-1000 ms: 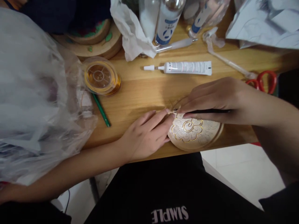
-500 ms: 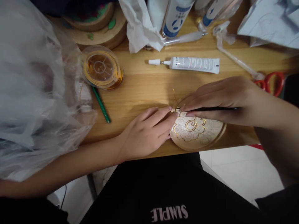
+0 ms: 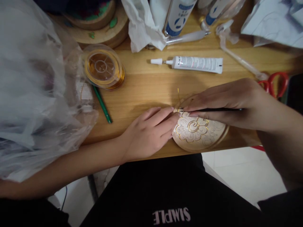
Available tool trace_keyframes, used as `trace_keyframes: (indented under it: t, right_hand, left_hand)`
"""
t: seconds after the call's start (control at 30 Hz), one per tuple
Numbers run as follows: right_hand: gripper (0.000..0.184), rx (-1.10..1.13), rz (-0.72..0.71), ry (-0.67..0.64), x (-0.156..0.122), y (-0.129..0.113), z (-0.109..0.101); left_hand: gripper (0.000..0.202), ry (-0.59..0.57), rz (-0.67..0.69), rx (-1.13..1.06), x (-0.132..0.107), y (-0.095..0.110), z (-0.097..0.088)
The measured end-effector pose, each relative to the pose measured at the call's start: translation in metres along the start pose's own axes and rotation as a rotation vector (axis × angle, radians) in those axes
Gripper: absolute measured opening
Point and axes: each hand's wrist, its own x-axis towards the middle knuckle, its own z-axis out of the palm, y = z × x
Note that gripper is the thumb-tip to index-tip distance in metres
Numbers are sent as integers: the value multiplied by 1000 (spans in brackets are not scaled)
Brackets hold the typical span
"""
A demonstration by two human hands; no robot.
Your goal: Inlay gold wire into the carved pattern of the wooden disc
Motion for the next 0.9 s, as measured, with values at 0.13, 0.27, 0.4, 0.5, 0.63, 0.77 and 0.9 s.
trace_keyframes:
  t: [0.13,0.27,0.4,0.5,0.63,0.77,0.9]
  right_hand:
    - [18,18,-7,-6,0,2,-1]
    - [17,22,-7,-6,2,1,0]
    - [18,0,-13,-15,2,1,-2]
    - [19,-13,-30,-36,3,2,-5]
    - [18,-16,-30,-53,4,3,-6]
    - [17,-17,-37,-39,5,4,-4]
    - [15,-74,-49,-46,3,1,-3]
  left_hand:
    - [23,-13,5,5,0,0,0]
    - [24,-22,1,9,-1,-1,-1]
    - [24,-4,6,-8,0,-1,-1]
    - [23,0,6,-8,0,-2,-1]
    - [22,18,4,-12,1,-2,-1]
    - [22,13,9,1,0,-1,0]
    - [23,15,8,1,0,-1,0]
